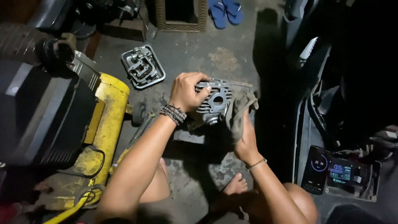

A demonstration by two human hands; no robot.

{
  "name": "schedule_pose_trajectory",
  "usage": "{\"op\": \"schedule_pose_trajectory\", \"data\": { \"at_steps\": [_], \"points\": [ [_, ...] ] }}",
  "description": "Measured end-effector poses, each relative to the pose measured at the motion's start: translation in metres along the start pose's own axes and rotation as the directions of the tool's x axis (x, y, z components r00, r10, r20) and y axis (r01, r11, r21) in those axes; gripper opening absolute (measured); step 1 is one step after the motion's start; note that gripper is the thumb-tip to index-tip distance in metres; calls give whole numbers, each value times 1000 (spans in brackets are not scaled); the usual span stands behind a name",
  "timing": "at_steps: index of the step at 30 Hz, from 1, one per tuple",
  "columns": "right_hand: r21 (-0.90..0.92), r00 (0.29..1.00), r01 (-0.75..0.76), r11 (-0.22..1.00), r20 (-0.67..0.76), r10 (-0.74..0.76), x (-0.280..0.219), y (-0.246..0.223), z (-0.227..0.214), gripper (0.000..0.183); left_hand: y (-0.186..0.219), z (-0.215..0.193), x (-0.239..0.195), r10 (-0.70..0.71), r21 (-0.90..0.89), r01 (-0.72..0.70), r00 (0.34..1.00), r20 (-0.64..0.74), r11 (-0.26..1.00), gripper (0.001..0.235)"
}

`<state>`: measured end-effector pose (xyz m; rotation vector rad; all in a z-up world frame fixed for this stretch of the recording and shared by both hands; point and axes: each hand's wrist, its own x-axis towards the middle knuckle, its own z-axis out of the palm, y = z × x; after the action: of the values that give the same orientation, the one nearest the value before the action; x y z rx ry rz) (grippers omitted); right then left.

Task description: Cleaning a motorcycle engine cylinder head by wiping it thoroughly with a cloth.

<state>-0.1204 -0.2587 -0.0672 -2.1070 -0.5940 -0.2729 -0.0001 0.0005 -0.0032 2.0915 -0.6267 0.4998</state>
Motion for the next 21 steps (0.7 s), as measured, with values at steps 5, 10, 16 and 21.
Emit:
{"op": "schedule_pose_trajectory", "data": {
  "at_steps": [5,10,16,21],
  "points": [
    [12,996,46,999,-73,-45,5,6,6,75,7,-3,2,2,0,-2,1000,-25,1000,34],
    [31,992,59,998,-111,-55,13,-8,4,76,3,0,5,-8,1,8,1000,-22,1000,40],
    [15,993,49,999,-110,-47,-4,24,6,75,3,2,3,7,11,-7,1000,-12,1000,40],
    [37,992,70,997,-108,-66,2,1,9,76,7,2,-1,-17,25,18,999,-34,1000,41]
  ]
}}
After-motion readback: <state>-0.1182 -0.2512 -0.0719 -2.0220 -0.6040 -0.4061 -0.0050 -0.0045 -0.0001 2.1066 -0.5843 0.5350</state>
